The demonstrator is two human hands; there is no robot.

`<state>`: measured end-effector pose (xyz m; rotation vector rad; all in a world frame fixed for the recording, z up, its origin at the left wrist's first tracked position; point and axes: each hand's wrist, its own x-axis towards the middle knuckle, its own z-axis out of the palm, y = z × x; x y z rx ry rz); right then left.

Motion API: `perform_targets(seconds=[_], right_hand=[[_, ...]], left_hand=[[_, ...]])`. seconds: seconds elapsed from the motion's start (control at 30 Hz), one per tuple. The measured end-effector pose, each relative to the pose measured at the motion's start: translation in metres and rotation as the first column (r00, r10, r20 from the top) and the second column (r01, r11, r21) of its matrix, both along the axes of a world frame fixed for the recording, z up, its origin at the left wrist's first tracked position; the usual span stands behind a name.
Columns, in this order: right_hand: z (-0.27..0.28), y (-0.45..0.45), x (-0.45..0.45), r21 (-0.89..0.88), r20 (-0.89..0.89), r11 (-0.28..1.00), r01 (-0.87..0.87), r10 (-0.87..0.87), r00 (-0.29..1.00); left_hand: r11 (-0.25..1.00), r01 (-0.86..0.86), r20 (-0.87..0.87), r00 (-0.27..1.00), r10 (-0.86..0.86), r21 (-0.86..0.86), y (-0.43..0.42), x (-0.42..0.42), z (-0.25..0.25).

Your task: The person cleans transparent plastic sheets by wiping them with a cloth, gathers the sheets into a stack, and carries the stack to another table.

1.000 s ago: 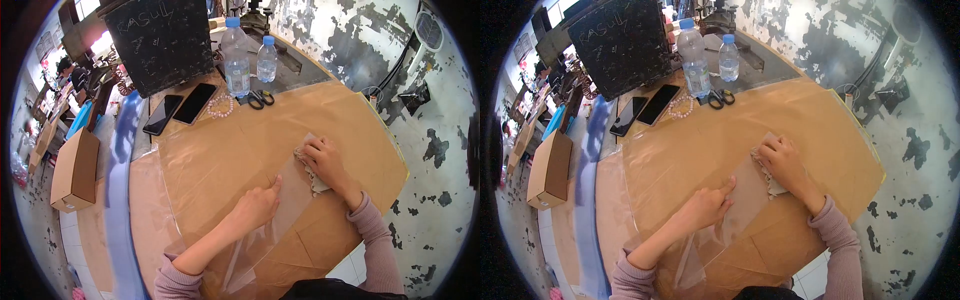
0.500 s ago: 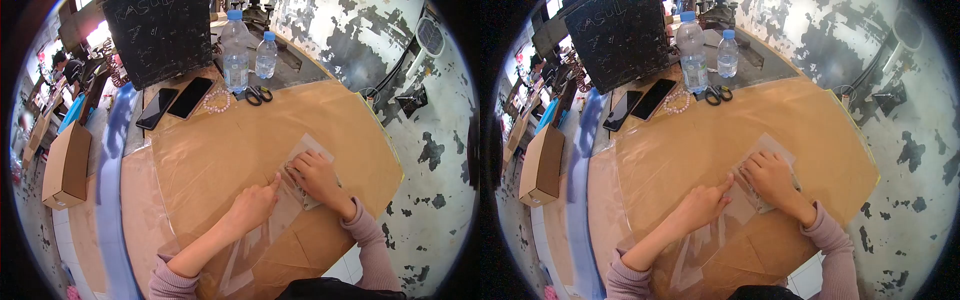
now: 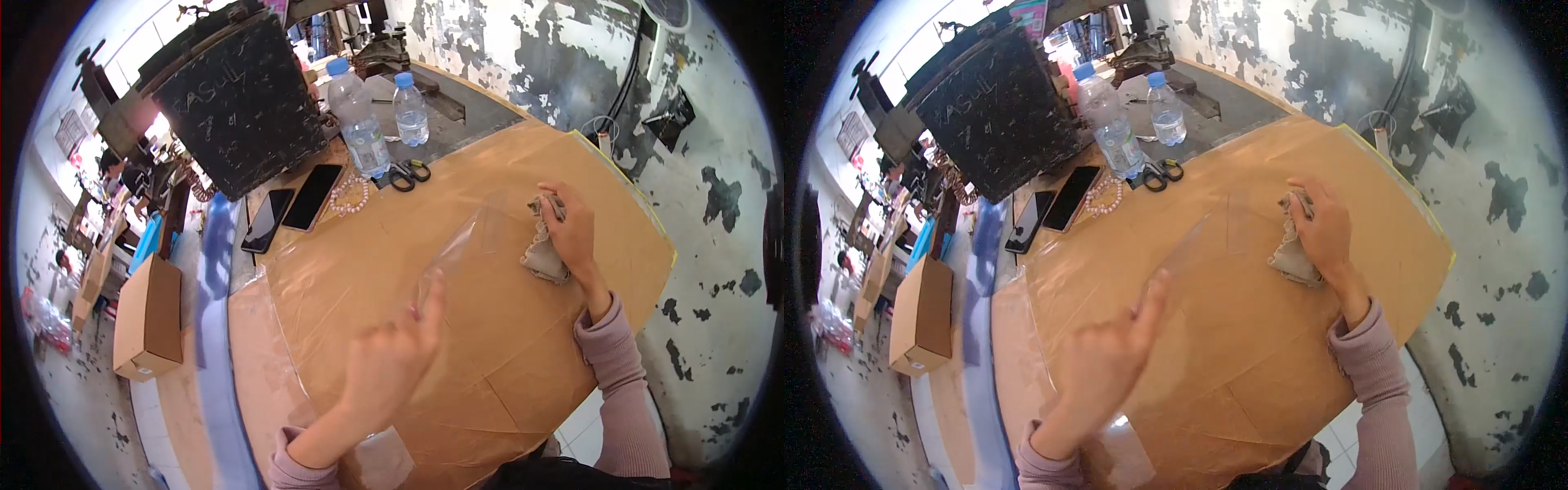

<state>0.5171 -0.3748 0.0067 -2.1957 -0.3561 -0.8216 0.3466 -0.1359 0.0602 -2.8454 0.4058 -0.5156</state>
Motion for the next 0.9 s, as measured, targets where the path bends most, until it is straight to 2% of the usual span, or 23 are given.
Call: perform_targets(seconds=[0.07, 0.17, 0.27, 0.4, 0.47, 0.5, 0.6, 0.63, 0.67, 0.73, 0.83, 0.9], right_hand=[[0.001, -0.001, -0.003, -0.05, 0.049, 0.999, 0.012, -0.01, 0.999], [0.008, -0.002, -0.009, -0.066, 0.073, 0.998, 0.01, -0.006, 0.997], [0.017, -0.006, -0.014, -0.044, 0.063, 0.999, 0.018, -0.015, 0.998], [0.025, -0.018, -0.015, 0.077, 0.035, 0.997, 0.02, -0.023, 0.999], [0.033, -0.022, -0.022, 0.08, 0.024, 0.996, 0.046, -0.048, 0.999], [0.037, -0.024, -0.025, 0.079, 0.018, 0.995, 0.058, -0.059, 0.998], [0.035, -0.017, -0.046, 0.003, -0.088, 0.994, -0.106, 0.105, 0.991], [0.031, -0.009, -0.057, -0.103, -0.091, 0.971, -0.214, 0.205, 0.974], [0.025, 0.002, -0.069, -0.206, -0.106, 0.925, -0.319, 0.303, 0.947], [-0.002, 0.02, -0.086, -0.419, -0.128, 0.682, -0.599, 0.609, 0.783], [-0.024, 0.034, -0.099, -0.678, -0.049, 0.511, -0.528, 0.686, 0.726], [-0.022, 0.029, -0.073, -0.722, -0.062, 0.568, -0.395, 0.516, 0.855]], left_hand=[[0.966, -0.049, 0.14, 0.99, 0.014, 0.253, -0.022, -0.008, -0.025], [0.919, 0.05, 0.16, 0.98, -0.122, 0.39, -0.046, -0.02, -0.047], [0.891, 0.125, 0.161, 0.963, -0.214, 0.437, -0.056, -0.035, -0.055], [0.84, 0.213, 0.055, 0.959, -0.276, 0.498, -0.064, -0.045, -0.073], [0.832, 0.24, 0.01, 0.959, -0.282, 0.501, -0.064, -0.047, -0.074], [0.85, 0.253, -0.017, 0.961, -0.276, 0.463, -0.065, -0.046, -0.073], [0.884, 0.284, -0.083, 0.959, -0.272, 0.371, -0.062, -0.039, -0.068], [0.889, 0.292, -0.091, 0.956, -0.278, 0.353, -0.061, -0.039, -0.067], [0.894, 0.299, -0.099, 0.954, -0.282, 0.334, -0.06, -0.038, -0.067], [0.907, 0.362, -0.197, 0.926, -0.323, 0.215, -0.056, -0.036, -0.067], [0.929, 0.363, -0.304, 0.895, -0.327, 0.068, -0.052, -0.03, -0.061], [0.939, 0.343, -0.359, 0.872, -0.332, -0.033, -0.052, -0.031, -0.06]])
